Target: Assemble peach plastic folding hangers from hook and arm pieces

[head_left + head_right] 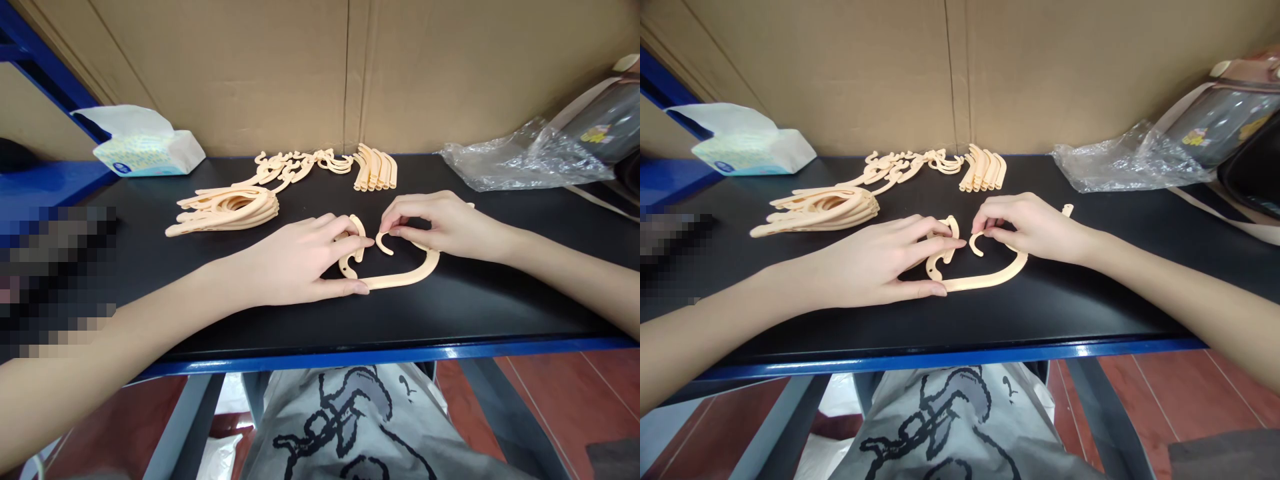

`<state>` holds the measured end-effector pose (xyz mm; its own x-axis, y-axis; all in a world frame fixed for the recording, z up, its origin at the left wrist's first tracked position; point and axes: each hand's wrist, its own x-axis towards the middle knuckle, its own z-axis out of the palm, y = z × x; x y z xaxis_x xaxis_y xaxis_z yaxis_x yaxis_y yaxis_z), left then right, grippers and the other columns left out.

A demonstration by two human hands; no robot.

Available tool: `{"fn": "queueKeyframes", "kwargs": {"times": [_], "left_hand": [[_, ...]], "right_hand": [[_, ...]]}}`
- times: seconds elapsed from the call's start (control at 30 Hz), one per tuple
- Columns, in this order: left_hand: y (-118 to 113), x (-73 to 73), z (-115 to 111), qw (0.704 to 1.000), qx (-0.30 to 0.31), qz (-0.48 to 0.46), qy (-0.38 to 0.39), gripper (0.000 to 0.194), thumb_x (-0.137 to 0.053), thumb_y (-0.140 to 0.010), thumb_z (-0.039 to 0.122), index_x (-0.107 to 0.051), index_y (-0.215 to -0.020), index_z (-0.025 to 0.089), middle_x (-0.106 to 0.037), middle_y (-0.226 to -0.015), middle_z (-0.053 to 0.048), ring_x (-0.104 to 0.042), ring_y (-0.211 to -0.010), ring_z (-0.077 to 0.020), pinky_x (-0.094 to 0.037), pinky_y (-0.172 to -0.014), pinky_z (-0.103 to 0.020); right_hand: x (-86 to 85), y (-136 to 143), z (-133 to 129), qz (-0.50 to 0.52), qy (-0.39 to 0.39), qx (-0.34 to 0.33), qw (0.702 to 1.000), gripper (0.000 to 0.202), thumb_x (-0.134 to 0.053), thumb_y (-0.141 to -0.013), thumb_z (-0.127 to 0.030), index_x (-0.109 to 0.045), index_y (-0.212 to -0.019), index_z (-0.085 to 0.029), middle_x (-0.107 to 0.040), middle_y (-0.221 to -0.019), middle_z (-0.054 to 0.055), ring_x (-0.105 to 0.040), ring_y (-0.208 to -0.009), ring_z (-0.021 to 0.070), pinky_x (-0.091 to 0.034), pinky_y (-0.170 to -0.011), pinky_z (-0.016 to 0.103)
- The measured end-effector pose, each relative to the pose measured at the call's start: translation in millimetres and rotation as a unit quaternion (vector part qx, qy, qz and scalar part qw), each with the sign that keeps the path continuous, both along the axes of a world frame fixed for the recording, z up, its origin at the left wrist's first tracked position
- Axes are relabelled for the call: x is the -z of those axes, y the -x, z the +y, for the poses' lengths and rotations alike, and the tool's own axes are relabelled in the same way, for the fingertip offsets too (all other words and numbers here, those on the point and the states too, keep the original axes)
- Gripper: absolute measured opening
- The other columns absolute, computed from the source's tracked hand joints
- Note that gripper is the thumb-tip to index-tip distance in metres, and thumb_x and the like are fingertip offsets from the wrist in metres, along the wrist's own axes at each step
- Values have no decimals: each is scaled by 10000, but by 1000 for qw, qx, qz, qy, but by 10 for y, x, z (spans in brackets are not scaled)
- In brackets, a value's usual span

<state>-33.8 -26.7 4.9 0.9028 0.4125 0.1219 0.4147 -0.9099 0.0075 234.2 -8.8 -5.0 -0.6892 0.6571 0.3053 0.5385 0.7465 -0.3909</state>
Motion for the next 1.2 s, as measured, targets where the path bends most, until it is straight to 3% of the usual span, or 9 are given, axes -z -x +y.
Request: {"fn": "queueKeyframes", "kwargs": {"times": [0.13, 0.43, 0.57, 0.67, 0.8, 0.93, 1.07, 1.2], "left_hand": [[2, 10, 5, 1000, -3, -1, -4, 657, -502, -965, 633, -526, -1408, 148, -569, -1325, -118, -582, -1090, -244, -458, -894, -344], [2, 25, 16, 1000, -4, 2, -6, 640, -496, -968, 633, -523, -1401, 162, -566, -1324, -109, -576, -1090, -247, -450, -882, -355], [2, 35, 22, 1000, -2, 0, -5, 638, -485, -970, 635, -527, -1385, 151, -561, -1331, -113, -574, -1103, -256, -449, -900, -365], [-5, 29, 20, 1000, -6, 1, 1, 630, -494, -968, 629, -537, -1374, 149, -563, -1328, -116, -576, -1104, -261, -452, -892, -362], [-7, 25, 19, 1000, -5, -4, -1, 636, -526, -955, 624, -547, -1372, 145, -578, -1298, -119, -578, -1097, -267, -449, -907, -375], [-14, 29, 24, 1000, 12, -23, -5, 552, -554, -965, 562, -597, -1299, 125, -597, -1274, -133, -548, -1166, -281, -429, -981, -397], [-33, 11, 14, 999, 31, -27, 7, 418, -563, -986, 467, -625, -1255, 153, -608, -1290, -119, -550, -1189, -273, -418, -1017, -403], [-56, -14, -1, 998, 59, -33, 11, 332, -548, -1006, 373, -634, -1234, 148, -648, -1251, -95, -568, -1160, -252, -420, -1007, -383]], "right_hand": [[-12, 20, -25, 10, 27, -19, 999, 126, -547, -930, -254, -670, -921, -235, -730, -894, 19, -667, -803, 163, -504, -722, 301], [-35, 43, -84, 23, 68, -41, 997, 141, -632, -903, -341, -686, -960, -224, -709, -901, 16, -637, -789, 151, -511, -740, 300], [-96, 56, -140, -9, 99, -55, 994, 274, -721, -839, -421, -683, -1033, -231, -704, -992, 22, -648, -888, 171, -519, -789, 306], [-96, 50, -145, -24, 87, -55, 994, 247, -684, -877, -411, -674, -1054, -239, -689, -1015, 24, -646, -931, 174, -506, -798, 302], [-36, -16, -66, -56, 15, -18, 998, 219, -538, -973, -390, -679, -1038, -235, -673, -974, 39, -623, -908, 187, -475, -800, 326], [3, -108, 40, -111, -48, 92, 988, 240, -487, -985, -357, -678, -1058, -231, -655, -949, 47, -604, -860, 200, -432, -723, 329], [4, -141, 90, -129, -47, 139, 981, 234, -498, -974, -343, -678, -1049, -214, -619, -850, 28, -589, -806, 191, -415, -695, 313], [8, -133, 100, -129, -45, 137, 981, 250, -491, -977, -335, -675, -1075, -198, -610, -846, 30, -583, -813, 192, -414, -704, 310]]}}
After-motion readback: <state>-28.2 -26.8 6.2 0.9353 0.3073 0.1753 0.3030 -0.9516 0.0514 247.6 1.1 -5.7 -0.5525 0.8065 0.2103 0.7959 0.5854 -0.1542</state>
